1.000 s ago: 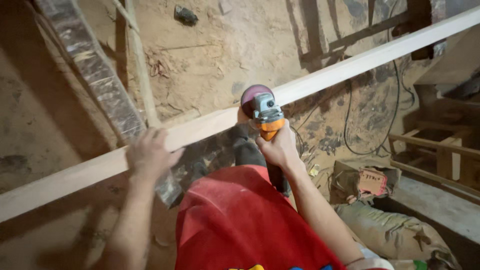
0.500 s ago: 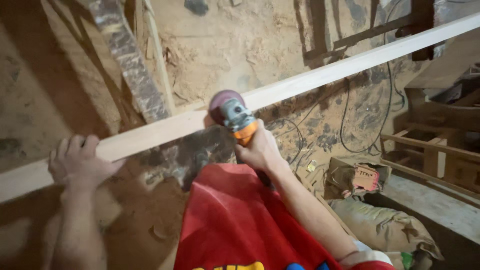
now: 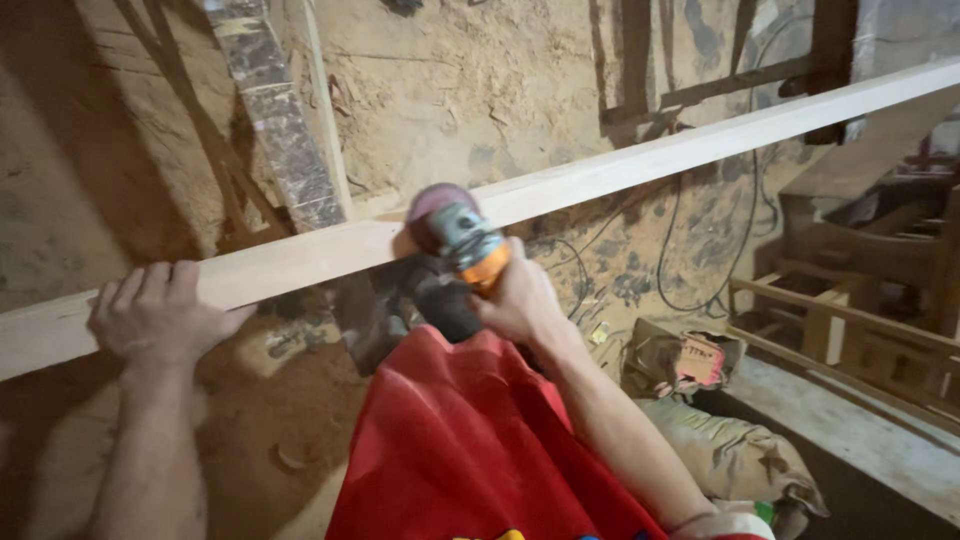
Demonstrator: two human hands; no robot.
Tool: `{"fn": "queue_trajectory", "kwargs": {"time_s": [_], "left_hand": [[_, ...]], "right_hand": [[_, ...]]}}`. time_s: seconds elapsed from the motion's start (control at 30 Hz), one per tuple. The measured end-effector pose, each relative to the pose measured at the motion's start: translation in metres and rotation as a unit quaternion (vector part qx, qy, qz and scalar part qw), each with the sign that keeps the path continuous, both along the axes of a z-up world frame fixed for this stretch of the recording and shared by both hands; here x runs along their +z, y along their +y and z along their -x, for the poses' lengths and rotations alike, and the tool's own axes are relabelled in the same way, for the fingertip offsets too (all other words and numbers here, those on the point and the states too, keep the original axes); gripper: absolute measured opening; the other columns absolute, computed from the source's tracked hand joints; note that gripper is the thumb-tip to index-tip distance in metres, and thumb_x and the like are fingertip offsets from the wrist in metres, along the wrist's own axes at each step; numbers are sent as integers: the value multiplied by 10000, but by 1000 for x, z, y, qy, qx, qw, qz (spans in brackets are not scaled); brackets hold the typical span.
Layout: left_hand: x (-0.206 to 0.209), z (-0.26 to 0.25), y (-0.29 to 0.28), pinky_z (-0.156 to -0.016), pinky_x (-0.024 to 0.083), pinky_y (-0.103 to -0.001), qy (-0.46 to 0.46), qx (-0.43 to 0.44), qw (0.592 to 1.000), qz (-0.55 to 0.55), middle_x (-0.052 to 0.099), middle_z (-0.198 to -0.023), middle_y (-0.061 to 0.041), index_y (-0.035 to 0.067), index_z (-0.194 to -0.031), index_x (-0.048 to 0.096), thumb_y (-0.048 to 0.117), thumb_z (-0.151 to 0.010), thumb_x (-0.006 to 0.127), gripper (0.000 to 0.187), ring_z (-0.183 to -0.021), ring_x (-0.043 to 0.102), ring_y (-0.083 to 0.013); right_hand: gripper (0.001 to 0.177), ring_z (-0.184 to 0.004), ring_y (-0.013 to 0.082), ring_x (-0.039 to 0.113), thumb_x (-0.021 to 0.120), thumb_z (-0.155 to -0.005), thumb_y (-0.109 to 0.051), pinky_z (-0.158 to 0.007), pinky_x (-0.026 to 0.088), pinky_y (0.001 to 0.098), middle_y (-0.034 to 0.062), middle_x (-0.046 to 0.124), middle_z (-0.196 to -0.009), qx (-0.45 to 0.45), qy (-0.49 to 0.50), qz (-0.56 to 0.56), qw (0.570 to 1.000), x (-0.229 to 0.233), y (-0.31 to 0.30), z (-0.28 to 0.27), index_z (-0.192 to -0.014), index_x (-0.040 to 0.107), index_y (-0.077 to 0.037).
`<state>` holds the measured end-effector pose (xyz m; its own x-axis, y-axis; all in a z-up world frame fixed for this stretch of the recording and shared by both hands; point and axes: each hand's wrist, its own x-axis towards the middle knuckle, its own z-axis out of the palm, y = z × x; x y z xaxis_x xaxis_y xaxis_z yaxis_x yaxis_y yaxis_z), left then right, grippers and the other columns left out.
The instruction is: The person uses a handheld power tool with a sanding disc to smooth the surfaces and edges of a wooden board. They move the tool along the length of the board while holding it steady with one hand or placing it on a work surface.
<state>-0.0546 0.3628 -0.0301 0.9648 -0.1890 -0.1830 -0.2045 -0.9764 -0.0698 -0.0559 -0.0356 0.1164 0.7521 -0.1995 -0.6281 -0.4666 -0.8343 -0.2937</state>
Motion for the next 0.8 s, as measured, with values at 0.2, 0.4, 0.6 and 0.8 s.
{"fn": "queue_trajectory", "kwargs": {"time_s": [0.2,0.4,0.6,0.8], "left_hand": [[-7,6,10,-608,519,-330,-78,-55,995,-27,688,-681,-7,207,-682,645,843,-726,759,648,-594,653,-162],[-51,25,27,-734,519,-330,-105,-73,992,14,654,-788,-51,162,-809,596,793,-749,732,648,-704,648,-185],[-68,27,34,-677,486,-349,-110,-90,989,45,553,-696,-51,148,-746,556,801,-724,769,687,-656,585,-223],[-43,8,22,-755,519,-426,-55,-57,997,-11,661,-776,-45,183,-825,668,889,-699,655,717,-755,667,-231]], "right_hand": [[662,-912,317,736,774,-711,-163,-836,596,410,210,721,-1010,-116,-63,6,991,3,-83,-1,-1273,480,27],[469,-917,287,728,815,-731,-135,-818,581,402,180,740,-998,-158,-128,71,977,-8,-188,-4,-1147,649,4],[368,-684,207,666,731,-734,-35,-611,577,376,89,671,-855,-335,-124,-14,934,-13,-276,-25,-1087,626,-52],[291,-679,199,654,735,-800,-56,-594,550,373,89,648,-864,-342,-169,-89,920,-34,-252,-18,-1061,621,4]]}}
